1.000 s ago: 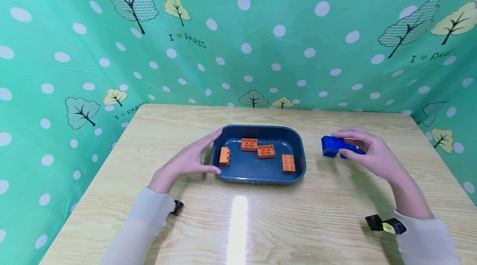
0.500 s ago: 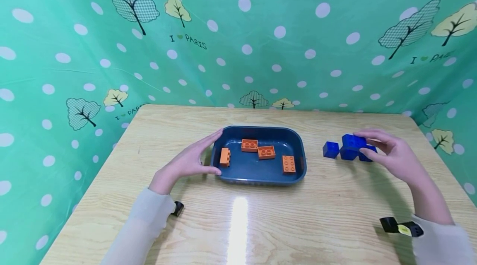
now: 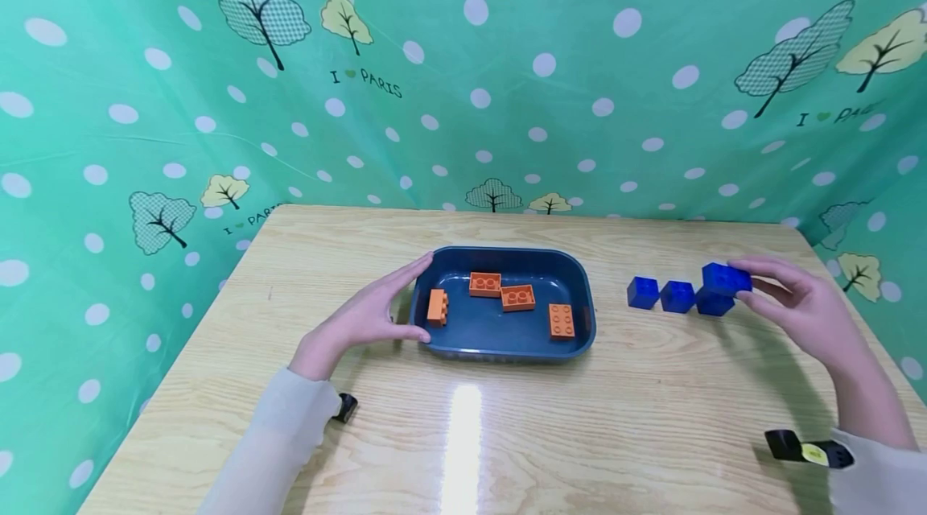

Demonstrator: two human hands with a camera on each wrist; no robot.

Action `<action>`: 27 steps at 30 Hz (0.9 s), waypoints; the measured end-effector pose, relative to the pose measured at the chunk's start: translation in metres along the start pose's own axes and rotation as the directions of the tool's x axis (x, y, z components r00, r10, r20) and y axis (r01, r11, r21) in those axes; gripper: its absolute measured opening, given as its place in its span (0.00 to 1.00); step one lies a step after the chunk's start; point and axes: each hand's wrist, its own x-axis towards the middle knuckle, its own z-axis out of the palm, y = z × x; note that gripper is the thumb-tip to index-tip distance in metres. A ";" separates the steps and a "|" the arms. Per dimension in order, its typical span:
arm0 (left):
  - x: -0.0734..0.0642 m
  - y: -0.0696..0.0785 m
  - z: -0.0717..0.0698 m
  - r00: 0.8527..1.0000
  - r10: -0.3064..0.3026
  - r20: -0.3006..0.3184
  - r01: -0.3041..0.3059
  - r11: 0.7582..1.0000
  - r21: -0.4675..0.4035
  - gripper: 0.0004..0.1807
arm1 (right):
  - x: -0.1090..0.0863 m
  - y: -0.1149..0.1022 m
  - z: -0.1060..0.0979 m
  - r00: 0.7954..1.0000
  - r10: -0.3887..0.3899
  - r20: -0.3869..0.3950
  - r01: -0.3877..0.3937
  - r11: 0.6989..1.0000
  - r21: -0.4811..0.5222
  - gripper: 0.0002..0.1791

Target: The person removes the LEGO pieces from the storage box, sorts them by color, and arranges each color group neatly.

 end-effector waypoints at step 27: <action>0.000 -0.001 0.001 1.000 0.000 -0.007 0.000 1.000 0.006 0.63 | -0.026 0.046 -0.031 0.971 0.228 -0.068 -0.236 0.963 -0.128 0.24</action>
